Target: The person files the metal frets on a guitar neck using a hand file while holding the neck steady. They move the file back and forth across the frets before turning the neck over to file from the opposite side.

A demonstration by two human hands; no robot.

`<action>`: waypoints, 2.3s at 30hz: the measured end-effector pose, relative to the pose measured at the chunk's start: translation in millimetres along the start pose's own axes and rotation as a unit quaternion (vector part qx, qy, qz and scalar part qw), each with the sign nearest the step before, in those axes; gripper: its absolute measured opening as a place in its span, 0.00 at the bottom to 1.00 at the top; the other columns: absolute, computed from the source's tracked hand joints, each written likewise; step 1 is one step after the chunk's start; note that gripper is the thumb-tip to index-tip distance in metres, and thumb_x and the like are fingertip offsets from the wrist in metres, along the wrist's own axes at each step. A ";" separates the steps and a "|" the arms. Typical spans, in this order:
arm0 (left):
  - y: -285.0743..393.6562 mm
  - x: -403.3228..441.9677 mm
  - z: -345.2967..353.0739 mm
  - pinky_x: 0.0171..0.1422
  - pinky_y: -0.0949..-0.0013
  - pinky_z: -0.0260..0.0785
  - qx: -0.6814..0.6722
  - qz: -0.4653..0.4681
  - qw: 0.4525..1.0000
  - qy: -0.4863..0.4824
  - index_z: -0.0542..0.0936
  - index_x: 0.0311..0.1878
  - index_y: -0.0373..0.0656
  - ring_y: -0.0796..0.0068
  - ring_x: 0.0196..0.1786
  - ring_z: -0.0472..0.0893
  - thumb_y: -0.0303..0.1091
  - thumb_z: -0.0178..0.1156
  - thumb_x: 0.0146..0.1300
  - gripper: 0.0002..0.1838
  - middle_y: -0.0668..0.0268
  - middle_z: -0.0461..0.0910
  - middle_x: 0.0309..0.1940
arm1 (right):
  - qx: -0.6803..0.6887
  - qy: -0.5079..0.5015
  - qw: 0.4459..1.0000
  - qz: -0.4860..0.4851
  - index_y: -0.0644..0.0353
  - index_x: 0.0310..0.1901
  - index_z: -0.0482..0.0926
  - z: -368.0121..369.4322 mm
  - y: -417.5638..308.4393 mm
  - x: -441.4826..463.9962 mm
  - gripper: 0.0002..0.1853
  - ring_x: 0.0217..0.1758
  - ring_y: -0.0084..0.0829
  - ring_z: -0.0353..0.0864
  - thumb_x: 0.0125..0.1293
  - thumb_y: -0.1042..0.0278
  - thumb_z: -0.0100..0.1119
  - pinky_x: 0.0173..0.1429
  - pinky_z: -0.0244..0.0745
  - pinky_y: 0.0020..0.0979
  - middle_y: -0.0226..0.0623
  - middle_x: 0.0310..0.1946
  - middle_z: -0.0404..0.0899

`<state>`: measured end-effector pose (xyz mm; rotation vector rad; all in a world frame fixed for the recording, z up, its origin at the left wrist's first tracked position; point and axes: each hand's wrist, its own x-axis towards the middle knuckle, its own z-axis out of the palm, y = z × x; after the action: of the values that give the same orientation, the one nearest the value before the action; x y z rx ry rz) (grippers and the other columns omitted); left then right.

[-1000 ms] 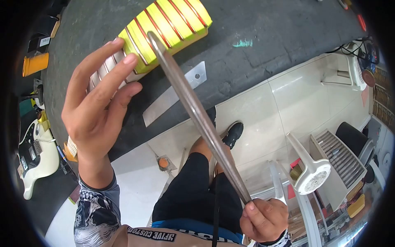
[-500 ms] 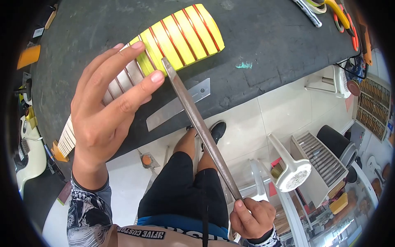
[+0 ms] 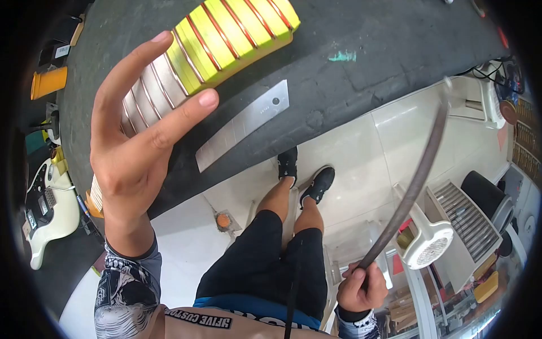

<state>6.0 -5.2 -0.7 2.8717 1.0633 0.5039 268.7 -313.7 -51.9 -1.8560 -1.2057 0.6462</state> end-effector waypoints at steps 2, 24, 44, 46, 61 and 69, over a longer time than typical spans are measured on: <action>1.7 -0.2 -1.9 0.64 0.59 0.76 -0.002 -0.009 1.000 0.001 0.91 0.49 0.60 0.59 0.61 0.80 0.19 0.66 0.55 0.23 0.54 0.77 0.62 | 0.057 0.078 0.989 0.109 0.67 0.68 0.71 18.1 25.1 -24.2 0.21 0.19 0.22 0.73 0.76 0.73 0.52 0.23 0.69 0.25 0.43 0.25 0.80; 0.0 -5.7 4.9 0.65 0.49 0.77 0.001 0.003 0.999 0.037 0.91 0.48 0.58 0.57 0.59 0.80 0.17 0.66 0.55 0.23 0.60 0.73 0.48 | 0.164 0.046 0.850 0.499 0.62 0.66 0.71 120.9 139.2 -149.2 0.21 0.15 0.14 0.67 0.75 0.70 0.57 0.19 0.62 0.21 0.26 0.18 0.73; 7.3 2.6 0.1 0.65 0.58 0.76 -0.022 -0.031 0.999 0.005 0.90 0.52 0.56 0.60 0.57 0.79 0.22 0.74 0.50 0.24 0.58 0.72 0.53 | 0.007 -0.041 0.905 0.424 0.63 0.63 0.75 126.2 182.0 -144.6 0.22 0.15 0.19 0.73 0.67 0.74 0.62 0.19 0.66 0.26 0.29 0.16 0.76; 6.3 3.9 2.0 0.64 0.58 0.76 -0.040 -0.028 0.998 0.025 0.87 0.56 0.50 0.58 0.58 0.80 0.24 0.75 0.51 0.26 0.56 0.72 0.54 | 0.017 -0.045 0.936 0.349 0.65 0.58 0.79 141.5 198.7 -148.0 0.21 0.16 0.23 0.76 0.65 0.70 0.64 0.22 0.71 0.29 0.31 0.18 0.78; 5.7 -2.3 5.7 0.62 0.65 0.77 -0.046 -0.155 0.984 0.070 0.48 0.81 0.36 0.62 0.57 0.84 0.41 0.80 0.53 0.61 0.46 0.77 0.62 | -0.202 -0.267 0.746 0.576 0.72 0.42 0.80 210.7 226.9 -265.2 0.25 0.47 0.66 0.82 0.72 0.53 0.46 0.54 0.75 0.56 0.65 0.37 0.83; 6.5 0.0 -2.0 0.64 0.63 0.74 -0.063 -0.119 0.991 0.013 0.52 0.79 0.30 0.57 0.60 0.83 0.35 0.80 0.53 0.58 0.44 0.79 0.59 | -0.214 -0.309 0.782 0.497 0.70 0.40 0.81 205.6 249.8 -225.3 0.23 0.49 0.64 0.82 0.72 0.54 0.47 0.53 0.76 0.56 0.65 0.38 0.82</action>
<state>9.5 -10.3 2.1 2.5905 1.3056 0.5700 142.4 -499.9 -375.7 -2.7851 -0.6412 1.7899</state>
